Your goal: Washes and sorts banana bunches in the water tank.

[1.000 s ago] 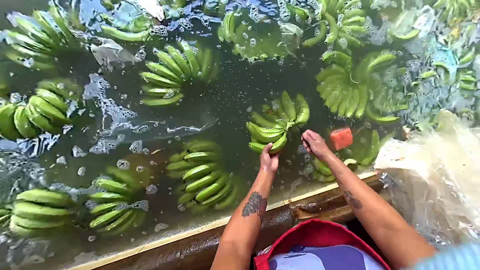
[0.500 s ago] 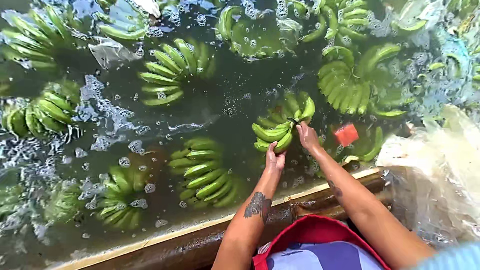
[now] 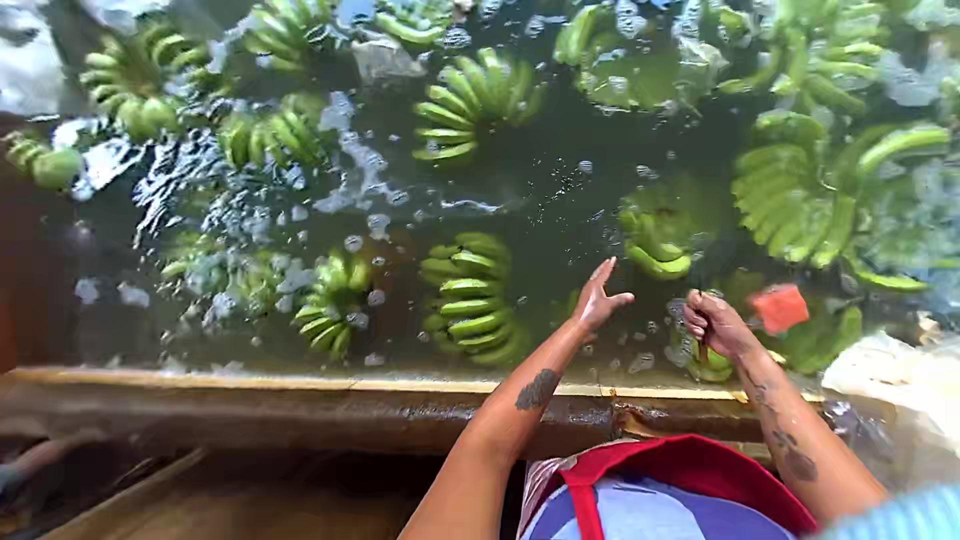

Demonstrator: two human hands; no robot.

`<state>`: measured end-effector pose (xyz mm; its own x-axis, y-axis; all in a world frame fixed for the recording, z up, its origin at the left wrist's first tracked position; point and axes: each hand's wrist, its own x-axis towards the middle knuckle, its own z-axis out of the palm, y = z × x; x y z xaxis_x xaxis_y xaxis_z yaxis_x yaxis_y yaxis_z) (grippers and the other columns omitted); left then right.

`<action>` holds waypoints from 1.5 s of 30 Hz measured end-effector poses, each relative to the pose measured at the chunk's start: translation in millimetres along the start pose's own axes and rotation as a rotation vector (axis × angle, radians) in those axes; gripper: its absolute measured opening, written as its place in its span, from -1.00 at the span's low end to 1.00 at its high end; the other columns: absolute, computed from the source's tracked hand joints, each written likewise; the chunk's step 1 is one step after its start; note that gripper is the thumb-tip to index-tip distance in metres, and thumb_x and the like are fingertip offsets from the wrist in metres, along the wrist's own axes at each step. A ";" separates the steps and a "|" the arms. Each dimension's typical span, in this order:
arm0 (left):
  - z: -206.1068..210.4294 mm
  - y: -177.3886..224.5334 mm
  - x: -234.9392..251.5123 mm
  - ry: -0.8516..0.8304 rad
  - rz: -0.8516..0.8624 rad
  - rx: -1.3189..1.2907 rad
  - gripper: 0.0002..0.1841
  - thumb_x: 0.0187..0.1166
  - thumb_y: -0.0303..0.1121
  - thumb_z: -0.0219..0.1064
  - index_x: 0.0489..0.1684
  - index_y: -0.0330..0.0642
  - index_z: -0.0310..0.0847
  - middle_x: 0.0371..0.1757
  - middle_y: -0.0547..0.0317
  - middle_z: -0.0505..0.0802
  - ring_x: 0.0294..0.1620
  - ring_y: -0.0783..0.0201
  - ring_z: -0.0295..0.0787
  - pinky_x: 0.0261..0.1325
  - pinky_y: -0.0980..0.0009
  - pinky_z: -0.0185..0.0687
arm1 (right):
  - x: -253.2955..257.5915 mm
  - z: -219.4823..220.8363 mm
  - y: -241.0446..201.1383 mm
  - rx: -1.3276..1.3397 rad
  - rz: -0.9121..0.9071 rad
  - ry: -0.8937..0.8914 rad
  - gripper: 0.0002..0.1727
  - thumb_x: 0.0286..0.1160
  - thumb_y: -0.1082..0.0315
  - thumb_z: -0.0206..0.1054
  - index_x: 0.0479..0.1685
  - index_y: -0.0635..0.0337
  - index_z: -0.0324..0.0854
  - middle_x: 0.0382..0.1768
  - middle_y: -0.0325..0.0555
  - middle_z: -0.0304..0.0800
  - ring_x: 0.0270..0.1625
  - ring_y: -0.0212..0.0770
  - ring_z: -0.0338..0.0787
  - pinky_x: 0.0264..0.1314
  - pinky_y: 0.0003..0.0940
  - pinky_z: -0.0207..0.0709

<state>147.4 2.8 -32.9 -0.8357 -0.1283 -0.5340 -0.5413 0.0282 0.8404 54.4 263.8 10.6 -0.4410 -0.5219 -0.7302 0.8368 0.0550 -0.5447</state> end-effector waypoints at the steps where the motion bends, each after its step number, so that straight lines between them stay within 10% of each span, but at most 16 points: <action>1: -19.1 -1.5 -14.4 0.139 0.077 0.107 -0.21 0.49 -0.16 0.51 0.76 -0.16 0.31 0.78 -0.04 0.41 0.79 0.10 0.28 0.78 0.10 0.28 | 2.9 3.6 2.0 -0.015 -0.003 -0.008 -0.74 0.76 0.15 0.07 -0.37 -0.06 0.43 -0.70 -0.40 0.40 -0.75 -0.47 0.40 -0.69 -0.57 0.40; 4: -95.2 -31.4 -61.3 0.600 0.088 0.302 -0.43 0.58 -0.28 0.40 0.61 -0.19 0.49 0.68 -0.10 0.52 0.78 -0.03 0.28 0.82 0.00 0.17 | 6.9 14.3 14.8 -0.093 0.034 0.005 -0.79 0.74 0.22 0.10 -0.34 -0.03 0.43 -0.69 -0.39 0.40 -0.75 -0.47 0.39 -0.70 -0.58 0.37; 8: -196.7 -96.6 -127.9 0.983 -0.337 0.290 -0.37 0.67 -0.25 0.30 0.66 -0.42 0.32 0.66 -0.46 0.41 0.75 -0.33 0.22 0.81 -0.14 0.08 | 4.7 24.1 33.4 -0.209 0.145 0.078 -0.80 0.75 0.27 0.14 -0.32 0.03 0.44 -0.70 -0.37 0.37 -0.77 -0.47 0.36 -0.72 -0.59 0.35; 13: -231.0 -136.5 -160.1 1.041 -0.813 -0.177 -0.21 0.81 0.03 0.11 0.80 -0.44 -0.02 0.73 -0.52 0.28 0.77 -0.29 0.19 0.75 -0.16 0.15 | 5.6 44.6 44.8 -0.668 0.177 0.124 -0.77 0.67 0.20 0.32 -0.25 0.18 0.55 -0.69 -0.29 0.49 -0.71 -0.40 0.48 -0.62 -0.47 0.44; 16: -214.6 -137.5 -143.0 1.038 -0.896 -0.431 -0.18 0.81 0.21 -0.07 0.75 -0.41 0.14 0.70 -0.42 0.37 0.71 -0.24 0.30 0.61 -0.28 0.28 | 36.9 70.5 53.5 -1.108 0.082 0.033 -0.52 0.46 -0.06 0.48 -0.11 0.26 0.69 -0.27 0.01 0.73 -0.29 -0.10 0.71 -0.16 0.00 0.62; 19: -196.8 -132.2 -123.9 1.219 -0.859 -0.539 -0.23 0.82 0.13 0.03 0.82 -0.30 0.03 0.73 -0.38 0.32 0.74 -0.22 0.25 0.64 -0.25 0.27 | 82.6 118.4 67.7 -1.187 0.008 -0.029 -0.28 0.32 -0.10 0.57 0.45 0.08 0.58 0.27 0.09 0.75 0.28 0.06 0.75 0.37 0.17 0.59; 22: -173.8 -115.7 -112.1 1.408 -0.836 -0.514 -0.20 0.72 0.15 0.20 0.74 -0.33 0.19 0.64 -0.46 0.42 0.67 -0.27 0.33 0.61 -0.22 0.32 | 124.2 156.6 93.7 -1.215 0.084 -0.060 -0.01 0.26 -0.11 0.62 0.81 -0.22 0.25 0.48 0.16 0.66 0.44 0.19 0.70 0.48 0.29 0.51; 29: -140.5 -110.2 -89.8 1.282 -0.752 -0.200 -0.24 0.69 -0.04 0.32 0.68 -0.44 0.16 0.59 -0.43 0.48 0.65 -0.20 0.40 0.69 -0.04 0.31 | 119.6 126.1 118.0 -1.364 0.229 0.145 -0.24 0.45 -0.04 0.41 0.60 0.20 0.41 0.21 0.24 0.78 0.29 0.24 0.77 0.33 0.33 0.56; 37: -114.1 -118.0 -58.8 1.089 -0.632 0.167 -0.44 0.48 -0.25 0.49 0.32 -0.49 0.45 0.44 -0.53 0.54 0.56 -0.33 0.43 0.64 -0.05 0.33 | 58.0 20.2 64.6 -1.484 0.133 0.358 -0.23 0.39 0.03 0.51 0.62 0.08 0.40 0.38 0.36 0.62 0.18 0.36 0.78 0.15 0.36 0.64; 40: -108.9 -111.1 -63.9 1.055 -0.543 0.209 -0.46 0.46 -0.24 0.51 0.25 -0.50 0.50 0.42 -0.52 0.57 0.56 -0.32 0.43 0.66 -0.01 0.31 | 54.8 36.2 34.4 -1.559 -0.016 0.328 -0.36 0.53 0.02 0.42 0.58 0.07 0.49 0.52 0.25 0.55 0.17 0.26 0.82 0.14 0.26 0.69; 45: -99.0 -97.8 -95.5 1.128 -0.286 0.173 -0.32 0.55 -0.22 0.46 0.47 -0.61 0.35 0.50 -0.62 0.48 0.61 -0.40 0.34 0.73 -0.05 0.20 | 110.9 118.1 7.3 -1.550 -0.153 0.063 -0.58 0.75 0.08 0.22 0.29 0.19 0.71 0.17 0.19 0.83 0.25 0.23 0.80 0.31 0.33 0.56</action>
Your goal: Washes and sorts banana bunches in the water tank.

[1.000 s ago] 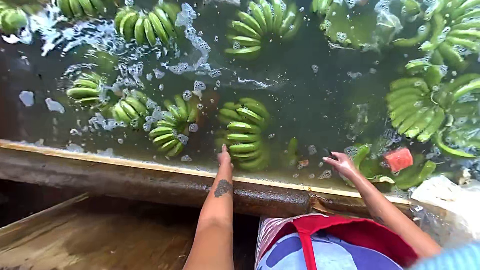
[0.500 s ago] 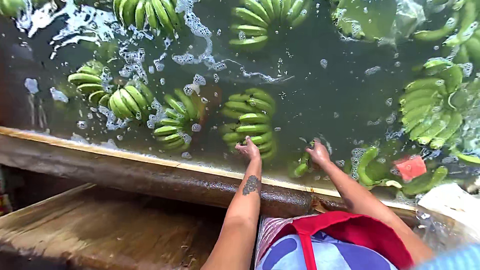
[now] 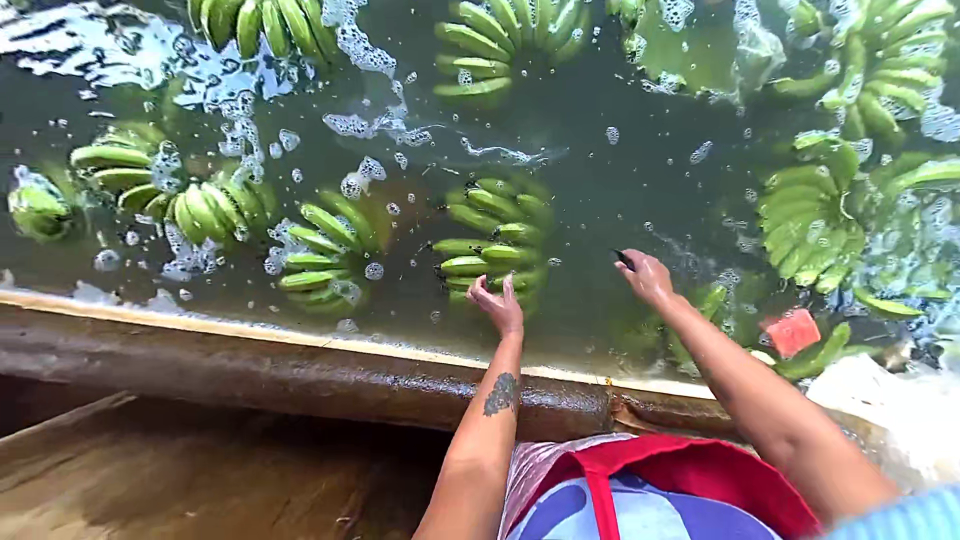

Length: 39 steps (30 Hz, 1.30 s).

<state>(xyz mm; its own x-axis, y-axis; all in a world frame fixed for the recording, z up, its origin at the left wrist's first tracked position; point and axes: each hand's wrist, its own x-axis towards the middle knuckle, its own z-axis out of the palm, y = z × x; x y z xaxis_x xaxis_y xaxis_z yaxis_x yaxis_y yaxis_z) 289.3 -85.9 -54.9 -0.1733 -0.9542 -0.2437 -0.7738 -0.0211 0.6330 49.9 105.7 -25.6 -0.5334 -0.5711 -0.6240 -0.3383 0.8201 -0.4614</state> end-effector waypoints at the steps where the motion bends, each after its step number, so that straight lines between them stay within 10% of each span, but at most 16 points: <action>1: -6.8 5.1 -7.8 0.048 -0.036 -0.009 -0.31 0.60 -0.24 0.39 0.55 -0.61 0.28 0.57 -0.64 0.41 0.68 -0.44 0.23 0.78 -0.08 0.08 | 14.8 -0.3 -20.6 0.009 -0.072 -0.008 -0.62 0.74 0.13 0.24 0.29 0.18 0.71 0.19 0.18 0.82 0.25 0.24 0.80 0.29 0.35 0.57; 7: 1.1 -0.7 -17.6 0.064 -0.623 -0.007 -0.35 0.87 -0.06 0.02 0.71 -0.45 0.16 0.66 -0.56 0.35 0.72 -0.37 0.24 0.74 -0.12 0.17 | 101.5 4.4 -130.8 -0.015 -0.340 -0.016 -0.43 0.69 0.29 0.29 0.71 0.04 0.41 0.67 0.05 0.48 0.37 0.24 0.77 0.25 0.31 0.65; 12: 8.4 -18.1 3.5 -0.072 -0.494 0.102 -0.44 0.94 -0.15 -0.19 0.61 -0.50 0.31 0.53 -0.42 0.59 0.63 -0.19 0.49 0.71 -0.04 0.29 | 145.5 5.2 -148.4 -0.075 -0.199 -0.194 -0.57 0.79 0.06 0.18 0.31 0.21 0.66 0.28 0.24 0.73 0.33 0.28 0.74 0.30 0.36 0.54; 17: 4.0 -51.6 -3.8 -0.138 -0.459 0.047 -0.49 0.93 -0.34 -0.26 0.67 -0.55 0.22 0.66 -0.46 0.44 0.75 -0.19 0.30 0.83 0.07 0.08 | 132.2 2.0 -123.8 -0.019 -0.022 -0.280 -0.60 0.74 0.07 0.21 0.09 0.23 0.76 0.08 0.32 0.80 0.25 0.34 0.74 0.22 0.44 0.50; 21: 2.0 -41.4 6.8 -0.094 -0.587 -0.004 -0.51 0.90 -0.41 -0.19 0.71 -0.51 0.17 0.73 -0.42 0.35 0.81 -0.17 0.18 0.84 0.05 0.01 | 96.7 38.4 -80.4 0.344 0.179 -0.307 -0.65 0.61 0.10 0.37 -0.08 0.28 0.71 -0.30 0.12 0.73 -0.40 -0.03 0.68 -0.29 0.00 0.59; 25: -8.0 -31.0 25.7 -0.151 -0.852 -0.090 -0.53 0.89 -0.33 -0.13 0.61 -0.49 0.28 0.61 -0.46 0.43 0.58 -0.24 0.38 0.54 -0.18 0.34 | 52.6 57.0 -50.9 0.261 -0.006 0.081 -0.66 0.62 0.09 0.34 0.01 0.20 0.77 -0.02 0.10 0.85 0.05 0.07 0.84 0.20 0.19 0.65; 27: -13.2 -10.7 44.8 -0.099 -0.551 0.051 -0.50 0.87 -0.30 -0.02 0.61 -0.53 0.32 0.62 -0.47 0.47 0.68 -0.22 0.36 0.72 -0.02 0.25 | 54.1 41.9 -39.4 0.203 -0.156 0.323 -0.67 0.64 0.28 0.31 0.29 0.13 0.74 0.29 0.12 0.78 0.22 0.15 0.83 0.23 0.26 0.67; 30: -7.5 12.6 74.2 -0.221 -0.158 0.122 -0.38 0.81 -0.18 0.12 0.68 -0.52 0.23 0.69 -0.53 0.35 0.79 -0.32 0.14 0.84 -0.08 -0.02 | 69.3 10.6 -23.2 0.115 -0.097 0.197 -0.56 0.72 0.20 0.27 0.51 0.11 0.59 0.44 0.22 0.65 0.34 0.28 0.74 0.25 0.40 0.60; 35: 24.4 13.6 102.3 -0.661 -0.233 0.324 -0.43 0.95 -0.18 -0.23 0.65 -0.48 0.31 0.65 -0.48 0.45 0.75 -0.30 0.26 0.78 -0.15 0.08 | 104.1 6.2 16.9 0.073 0.065 -0.198 -0.51 0.68 -0.06 0.29 -0.02 0.26 0.76 -0.05 0.31 0.81 0.10 0.34 0.78 0.19 0.46 0.53; 39: 32.3 7.6 92.8 -0.684 -0.192 0.254 -0.55 0.86 -0.40 0.01 0.61 -0.52 0.34 0.64 -0.44 0.47 0.75 -0.21 0.29 0.81 -0.02 0.11 | 79.2 25.1 46.8 0.208 0.234 -0.161 -0.54 0.62 -0.05 0.29 -0.01 0.21 0.79 -0.02 0.24 0.84 0.16 0.24 0.78 0.29 0.39 0.51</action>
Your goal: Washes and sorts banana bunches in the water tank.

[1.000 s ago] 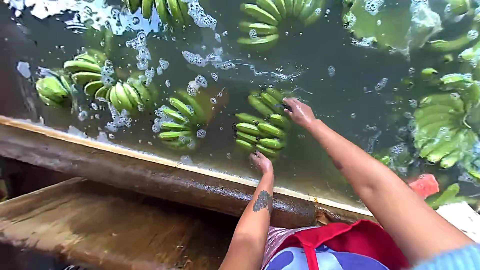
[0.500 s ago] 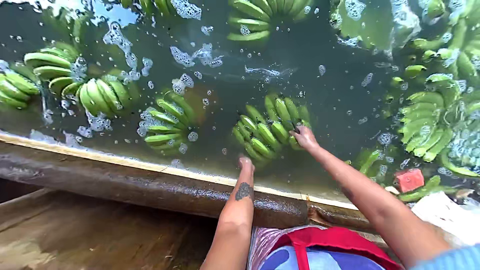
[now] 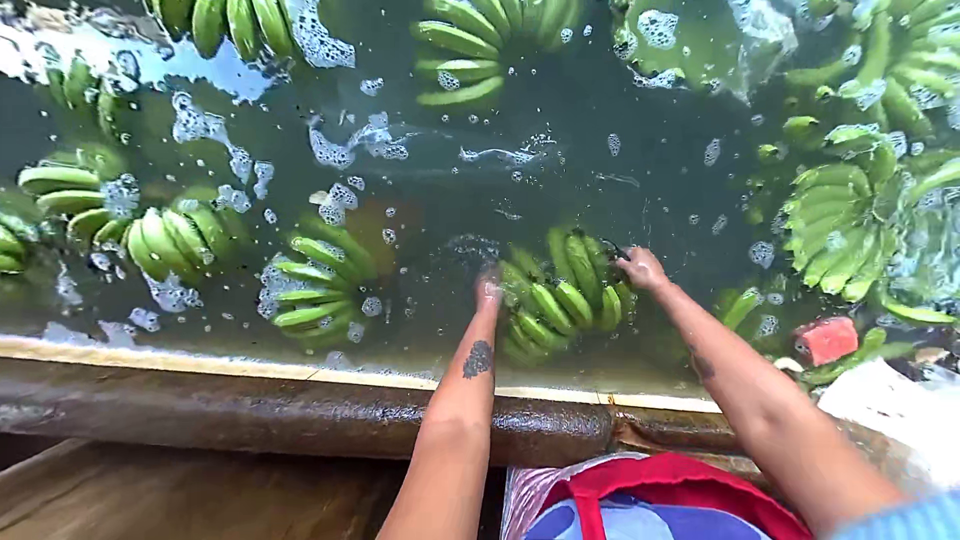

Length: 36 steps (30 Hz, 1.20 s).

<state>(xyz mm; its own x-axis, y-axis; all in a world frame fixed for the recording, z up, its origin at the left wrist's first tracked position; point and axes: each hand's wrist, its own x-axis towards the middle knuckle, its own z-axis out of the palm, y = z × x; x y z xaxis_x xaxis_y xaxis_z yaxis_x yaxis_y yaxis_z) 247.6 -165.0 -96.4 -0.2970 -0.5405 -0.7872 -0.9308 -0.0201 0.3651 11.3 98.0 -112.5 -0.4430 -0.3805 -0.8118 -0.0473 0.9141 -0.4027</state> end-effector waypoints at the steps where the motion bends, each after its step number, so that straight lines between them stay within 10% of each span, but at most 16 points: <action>1: -0.9 -1.6 -0.5 -0.039 -0.025 0.010 -0.54 0.85 -0.40 0.02 0.64 -0.48 0.33 0.66 -0.42 0.45 0.76 -0.21 0.26 0.81 -0.05 0.09 | -9.8 4.6 6.7 0.048 0.070 0.013 -0.55 0.65 -0.02 0.26 0.01 0.24 0.78 -0.02 0.25 0.83 0.12 0.20 0.79 0.26 0.33 0.53; 4: 2.3 -12.7 -1.0 -0.079 -0.096 -0.128 -0.56 0.84 -0.31 0.11 0.52 -0.47 0.45 0.50 -0.41 0.61 0.58 -0.20 0.50 0.63 -0.06 0.39 | -38.9 22.7 34.7 0.287 0.253 0.076 -0.60 0.65 0.08 0.27 0.01 0.30 0.66 -0.24 0.10 0.66 -0.37 -0.08 0.61 -0.29 -0.02 0.52; 9: -4.6 26.3 -17.3 -0.258 -0.320 0.294 -0.50 0.83 -0.36 0.09 0.60 -0.58 0.28 0.68 -0.49 0.38 0.76 -0.24 0.24 0.76 -0.09 0.15 | -66.0 35.2 33.4 0.478 -0.198 0.183 -0.57 0.75 0.07 0.21 0.33 0.19 0.66 0.06 -0.02 0.82 -0.21 -0.26 0.78 -0.18 -0.25 0.69; 11: 6.0 29.6 -27.0 -0.111 -0.135 0.343 -0.52 0.77 -0.38 0.12 0.57 -0.53 0.37 0.64 -0.50 0.44 0.73 -0.30 0.29 0.75 -0.16 0.17 | -72.5 43.6 36.6 0.431 -0.266 0.111 -0.55 0.74 0.05 0.19 0.36 0.13 0.71 0.15 -0.08 0.87 0.00 -0.30 0.84 0.11 -0.23 0.71; 14: 21.9 17.2 -42.6 -0.012 0.295 0.134 -0.49 0.90 -0.18 -0.14 0.48 -0.38 0.54 0.44 -0.35 0.69 0.56 -0.20 0.55 0.68 -0.13 0.34 | -85.0 53.1 48.9 0.404 -0.295 0.101 -0.53 0.66 -0.05 0.28 0.22 0.13 0.78 0.13 -0.10 0.89 0.20 -0.27 0.82 0.42 -0.15 0.61; 19: 23.2 7.7 -63.0 -0.256 0.336 0.194 -0.41 0.91 -0.09 -0.15 0.38 -0.45 0.61 0.40 -0.37 0.72 0.57 -0.19 0.56 0.70 -0.16 0.27 | -96.3 72.2 45.2 0.241 -0.045 0.017 -0.52 0.70 -0.08 0.16 -0.24 0.10 0.81 -0.26 -0.09 0.86 -0.09 -0.09 0.80 0.13 0.12 0.58; 23: 26.0 25.6 -44.5 -0.301 0.171 0.293 -0.41 0.91 -0.08 -0.18 0.27 -0.40 0.68 0.36 -0.37 0.74 0.52 -0.25 0.58 0.57 -0.31 0.34 | -97.0 43.1 28.7 0.209 -0.183 0.416 -0.59 0.70 0.10 0.25 0.14 0.26 0.78 0.11 0.13 0.85 0.14 0.05 0.85 0.32 0.12 0.65; 26: 31.3 47.4 -65.8 -0.086 0.163 0.340 -0.45 0.91 -0.13 -0.19 0.33 -0.38 0.63 0.41 -0.38 0.69 0.54 -0.26 0.55 0.59 -0.25 0.36 | -65.9 13.9 28.2 0.215 -0.111 0.177 -0.47 0.75 0.07 0.24 0.63 0.00 0.50 0.36 0.15 0.71 -0.01 0.07 0.86 0.08 0.14 0.74; 31: 137.3 49.0 -103.9 -0.154 0.516 0.098 -0.32 0.85 -0.10 0.03 0.82 -0.37 0.04 0.74 -0.29 0.39 0.77 -0.04 0.31 0.81 0.11 0.23 | -15.5 27.1 35.4 0.149 -0.082 -0.146 -0.53 0.70 0.03 0.30 0.38 0.16 0.66 0.18 0.25 0.79 0.16 0.21 0.81 0.28 0.33 0.60; 36: 166.9 51.8 -88.0 -0.230 0.354 0.131 -0.36 0.88 -0.05 -0.08 0.69 -0.48 0.21 0.48 -0.40 0.65 0.55 -0.15 0.59 0.65 -0.02 0.43 | -31.3 38.8 31.3 0.016 -0.217 -0.031 -0.48 0.65 -0.12 0.25 0.29 0.07 0.76 0.28 0.10 0.81 0.45 0.11 0.70 0.60 0.26 0.40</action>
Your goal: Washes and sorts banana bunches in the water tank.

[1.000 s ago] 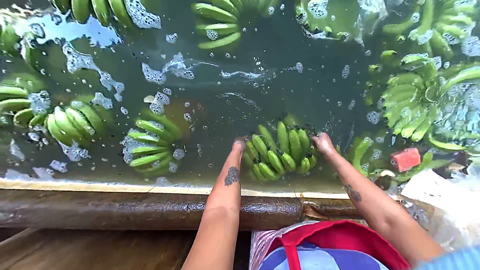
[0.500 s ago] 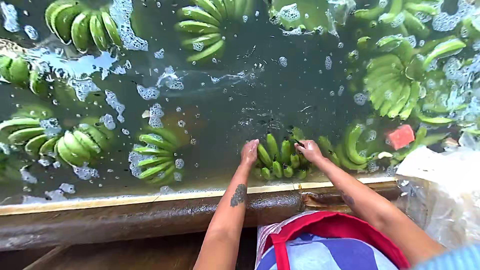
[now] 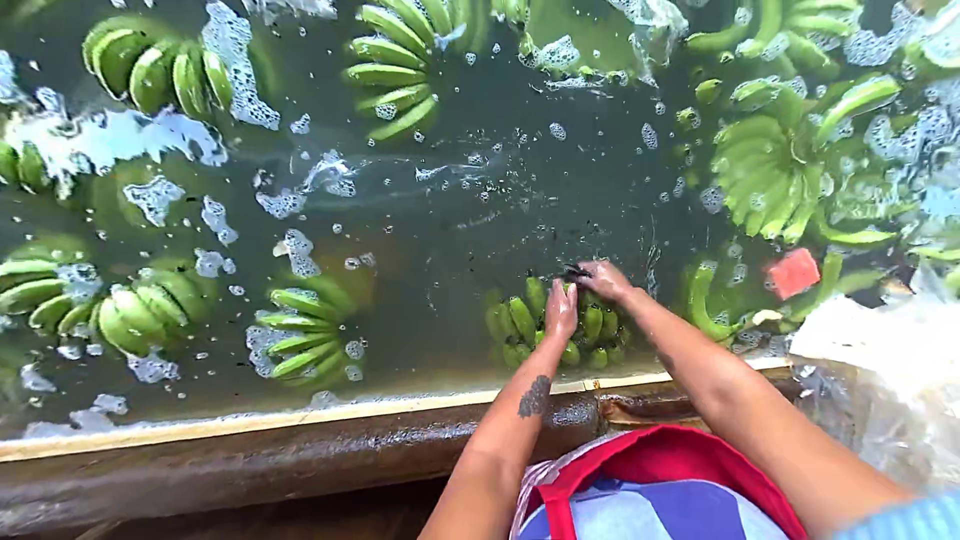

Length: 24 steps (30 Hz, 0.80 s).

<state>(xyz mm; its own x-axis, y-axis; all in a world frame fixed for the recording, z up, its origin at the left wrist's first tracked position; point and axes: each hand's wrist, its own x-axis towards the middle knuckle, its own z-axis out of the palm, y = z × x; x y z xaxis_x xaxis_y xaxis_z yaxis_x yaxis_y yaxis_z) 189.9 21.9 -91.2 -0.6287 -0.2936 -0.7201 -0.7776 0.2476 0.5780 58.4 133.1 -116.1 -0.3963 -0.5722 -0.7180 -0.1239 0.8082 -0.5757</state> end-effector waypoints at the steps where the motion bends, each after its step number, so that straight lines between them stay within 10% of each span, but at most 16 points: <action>1: -1.7 -0.3 1.2 0.013 -0.019 0.001 -0.37 0.88 -0.07 -0.09 0.66 -0.48 0.26 0.44 -0.40 0.68 0.53 -0.16 0.61 0.64 -0.04 0.44 | -3.5 -2.3 -1.7 0.027 0.052 -0.008 -0.46 0.64 -0.15 0.26 0.25 0.08 0.78 0.25 0.11 0.82 0.42 0.11 0.72 0.57 0.28 0.42; 3: -3.1 -0.7 7.2 0.073 -0.081 -0.018 -0.41 0.88 -0.06 -0.13 0.53 -0.40 0.47 0.30 -0.34 0.78 0.41 -0.15 0.71 0.54 -0.11 0.51 | -1.0 -12.5 -6.7 0.142 0.202 -0.056 -0.48 0.63 -0.10 0.31 0.24 0.15 0.77 0.20 0.19 0.82 0.35 0.17 0.74 0.48 0.34 0.45; 7: -1.5 -1.2 20.8 0.099 -0.147 -0.207 -0.44 0.89 -0.09 -0.16 0.13 -0.38 0.71 -0.07 -0.18 0.86 0.04 -0.04 0.82 0.27 -0.07 0.67 | -8.7 -20.3 -17.9 0.408 0.225 0.087 -0.55 0.68 -0.05 0.31 0.12 0.21 0.68 -0.26 0.06 0.74 -0.47 -0.12 0.63 -0.33 -0.08 0.59; 10: -10.1 -6.2 26.9 0.114 -0.168 -0.361 -0.42 0.91 -0.15 -0.20 -0.19 -0.40 0.71 -0.41 0.02 0.82 -0.37 0.15 0.79 -0.11 0.11 0.78 | -22.8 -27.7 -31.7 0.249 0.006 -0.071 -0.57 0.71 0.00 0.30 0.21 0.17 0.73 -0.11 0.10 0.82 -0.26 -0.05 0.77 -0.09 0.05 0.66; 14: -6.2 -5.2 20.9 0.127 -0.136 -0.336 -0.43 0.90 -0.18 -0.21 -0.18 -0.39 0.72 -0.38 0.02 0.81 -0.32 0.17 0.78 -0.04 0.11 0.75 | -18.5 -19.4 -50.2 -0.064 -0.030 -0.081 -0.71 0.62 0.11 0.34 -0.01 0.10 0.82 -0.01 0.12 0.87 0.18 0.18 0.80 0.30 0.35 0.55; 20: -14.0 -16.6 10.8 0.152 -0.201 -0.571 -0.39 0.94 -0.14 -0.29 -0.23 -0.43 0.62 -0.57 0.08 0.75 -0.57 0.19 0.74 -0.31 0.18 0.80 | -19.5 4.3 -31.2 0.394 0.276 0.188 -0.73 0.56 0.19 0.41 0.06 0.16 0.75 -0.23 -0.02 0.88 -0.31 -0.08 0.81 -0.14 0.01 0.69; 24: -38.0 -8.0 -13.1 0.324 0.158 -0.349 -0.55 0.85 -0.30 -0.14 -0.08 -0.40 0.71 -0.16 0.01 0.87 -0.03 0.19 0.81 0.26 0.17 0.70 | -68.8 -15.2 -0.6 0.453 0.105 0.263 -0.69 0.63 0.11 0.36 0.17 0.04 0.74 -0.05 -0.12 0.88 -0.39 -0.23 0.77 -0.32 -0.18 0.71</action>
<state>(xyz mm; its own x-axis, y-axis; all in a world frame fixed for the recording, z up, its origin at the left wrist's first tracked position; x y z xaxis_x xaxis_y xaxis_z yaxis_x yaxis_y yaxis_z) 204.0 -11.3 -71.8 -0.6661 -0.5630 -0.4892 -0.5946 0.0050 0.8040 72.0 174.1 -60.4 -0.6072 -0.3901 -0.6922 0.3111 0.6849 -0.6589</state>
